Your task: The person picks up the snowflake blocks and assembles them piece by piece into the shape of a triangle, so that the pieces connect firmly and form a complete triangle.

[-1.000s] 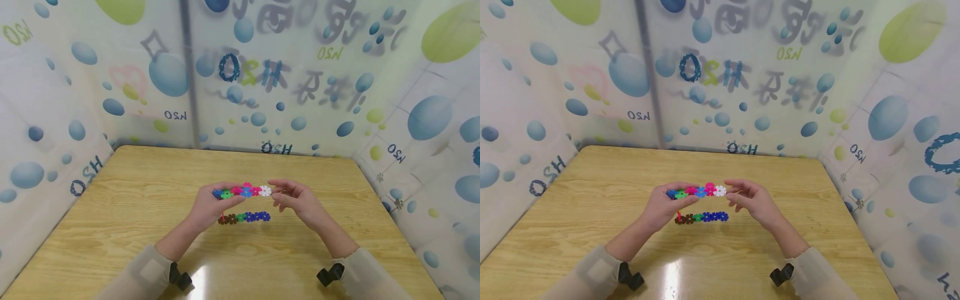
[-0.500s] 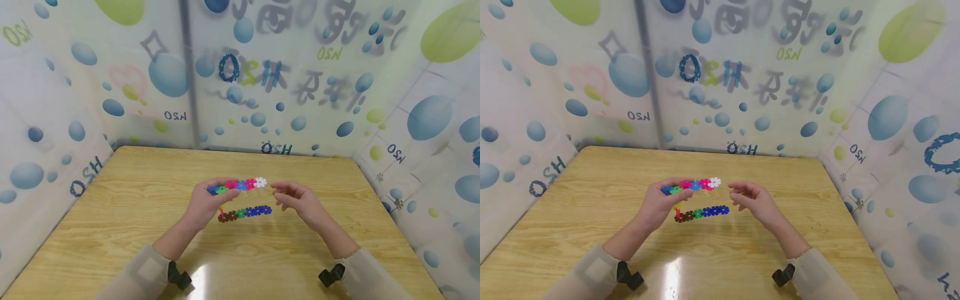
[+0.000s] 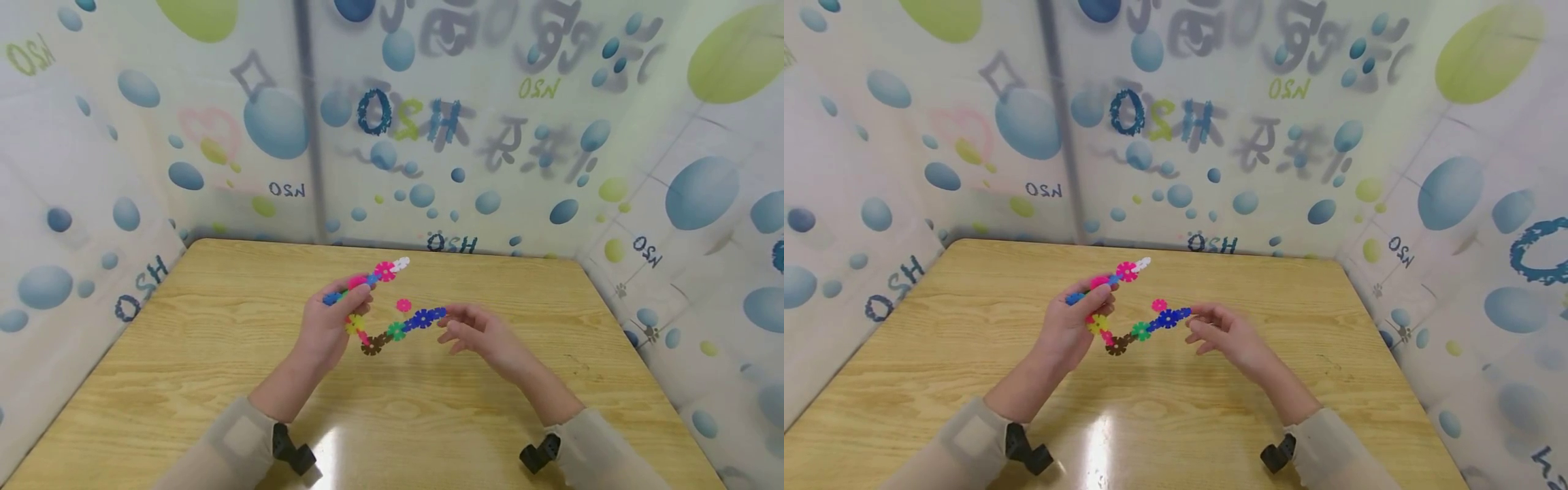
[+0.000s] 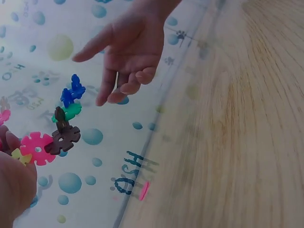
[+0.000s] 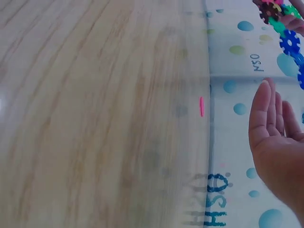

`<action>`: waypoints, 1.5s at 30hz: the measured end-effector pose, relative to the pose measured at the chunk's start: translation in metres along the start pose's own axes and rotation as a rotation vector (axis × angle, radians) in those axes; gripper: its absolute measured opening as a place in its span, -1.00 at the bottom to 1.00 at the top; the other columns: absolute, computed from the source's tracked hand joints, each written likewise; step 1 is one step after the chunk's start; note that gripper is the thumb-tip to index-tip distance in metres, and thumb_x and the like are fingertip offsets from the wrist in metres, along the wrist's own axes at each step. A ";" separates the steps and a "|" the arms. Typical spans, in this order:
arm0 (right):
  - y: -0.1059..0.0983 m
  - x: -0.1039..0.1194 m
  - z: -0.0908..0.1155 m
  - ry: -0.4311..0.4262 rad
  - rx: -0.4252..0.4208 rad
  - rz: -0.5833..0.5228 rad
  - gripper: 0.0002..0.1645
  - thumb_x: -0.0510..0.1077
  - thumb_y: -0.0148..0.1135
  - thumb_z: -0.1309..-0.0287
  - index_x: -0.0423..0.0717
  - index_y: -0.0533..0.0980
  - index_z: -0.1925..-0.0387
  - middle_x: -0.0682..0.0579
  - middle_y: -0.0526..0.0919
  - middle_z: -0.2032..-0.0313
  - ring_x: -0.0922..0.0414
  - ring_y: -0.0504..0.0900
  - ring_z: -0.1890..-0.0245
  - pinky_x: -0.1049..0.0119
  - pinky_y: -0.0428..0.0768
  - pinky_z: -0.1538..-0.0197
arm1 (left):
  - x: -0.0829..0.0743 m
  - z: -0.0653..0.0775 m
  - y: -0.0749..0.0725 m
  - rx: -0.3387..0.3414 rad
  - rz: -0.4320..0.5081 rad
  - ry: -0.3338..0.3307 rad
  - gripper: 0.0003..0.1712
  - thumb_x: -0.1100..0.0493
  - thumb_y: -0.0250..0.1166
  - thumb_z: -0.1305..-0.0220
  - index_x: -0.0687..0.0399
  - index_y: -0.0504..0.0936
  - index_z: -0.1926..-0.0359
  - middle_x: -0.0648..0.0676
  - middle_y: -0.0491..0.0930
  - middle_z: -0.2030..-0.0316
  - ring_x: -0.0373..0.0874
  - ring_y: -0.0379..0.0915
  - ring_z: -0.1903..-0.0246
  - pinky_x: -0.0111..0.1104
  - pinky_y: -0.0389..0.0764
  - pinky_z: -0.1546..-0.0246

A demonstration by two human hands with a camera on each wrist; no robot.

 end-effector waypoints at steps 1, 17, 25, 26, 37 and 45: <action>0.005 0.000 0.000 0.002 0.020 0.004 -0.39 0.07 0.16 -0.69 -0.25 0.40 -0.48 -0.40 0.54 -0.39 0.05 0.78 -0.15 0.16 0.78 -0.17 | 0.000 -0.001 0.000 -0.009 0.028 -0.004 -0.89 0.19 0.41 -0.55 -0.01 0.83 0.01 -0.06 0.83 0.15 -0.15 0.68 0.11 -0.39 0.75 -0.06; 0.051 0.016 -0.007 -0.015 0.012 -0.059 -0.52 0.06 0.31 -0.59 -0.26 0.58 -0.20 -0.37 0.74 -0.14 -0.05 0.83 -0.03 0.08 0.82 -0.07 | 0.022 -0.002 0.016 -0.108 0.233 -0.069 -0.93 0.14 0.42 -0.55 -0.06 0.81 0.05 -0.05 0.82 0.13 -0.19 0.63 0.10 -0.43 0.67 0.04; 0.035 0.016 -0.008 -0.054 -0.079 -0.084 -0.67 -0.04 0.27 -0.62 -0.26 0.56 -0.07 -0.08 0.83 0.06 0.12 0.84 0.12 0.19 0.83 0.07 | 0.032 0.003 0.022 -0.055 0.192 -0.109 -0.84 0.04 0.32 -0.63 -0.13 0.83 0.04 -0.09 0.85 0.14 -0.18 0.71 0.06 -0.35 0.67 -0.06; 0.033 0.017 -0.008 -0.063 -0.084 -0.086 -0.69 -0.06 0.27 -0.62 -0.27 0.55 -0.06 -0.03 0.83 0.09 0.13 0.84 0.13 0.20 0.82 0.08 | 0.033 0.003 0.023 -0.045 0.178 -0.113 -0.84 0.05 0.33 -0.63 -0.12 0.83 0.03 -0.08 0.85 0.14 -0.17 0.72 0.06 -0.34 0.68 -0.08; 0.014 0.023 -0.004 -0.134 -0.101 0.015 -0.76 -0.11 0.27 -0.60 -0.24 0.62 -0.03 0.08 0.79 0.20 0.15 0.71 0.23 0.30 0.75 0.13 | 0.038 0.007 0.026 0.151 -0.048 -0.189 -0.74 0.06 0.23 -0.69 0.10 0.60 -0.19 -0.03 0.75 0.18 -0.15 0.81 0.17 -0.25 0.82 -0.08; 0.014 0.025 0.001 -0.188 -0.068 0.080 -0.83 -0.14 0.32 -0.57 -0.17 0.68 0.01 0.05 0.75 0.22 0.14 0.69 0.26 0.22 0.77 0.13 | 0.037 0.013 0.040 0.273 -0.199 -0.136 -0.68 0.00 0.13 -0.75 0.17 0.50 -0.19 0.08 0.71 0.16 -0.15 0.74 0.28 -0.29 0.83 0.11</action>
Point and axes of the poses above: each hand's wrist, its own z-axis away from the middle knuckle, its own y-axis out of the palm, x = y × z, the point moved 10 cm from there along -z, towards the middle knuckle
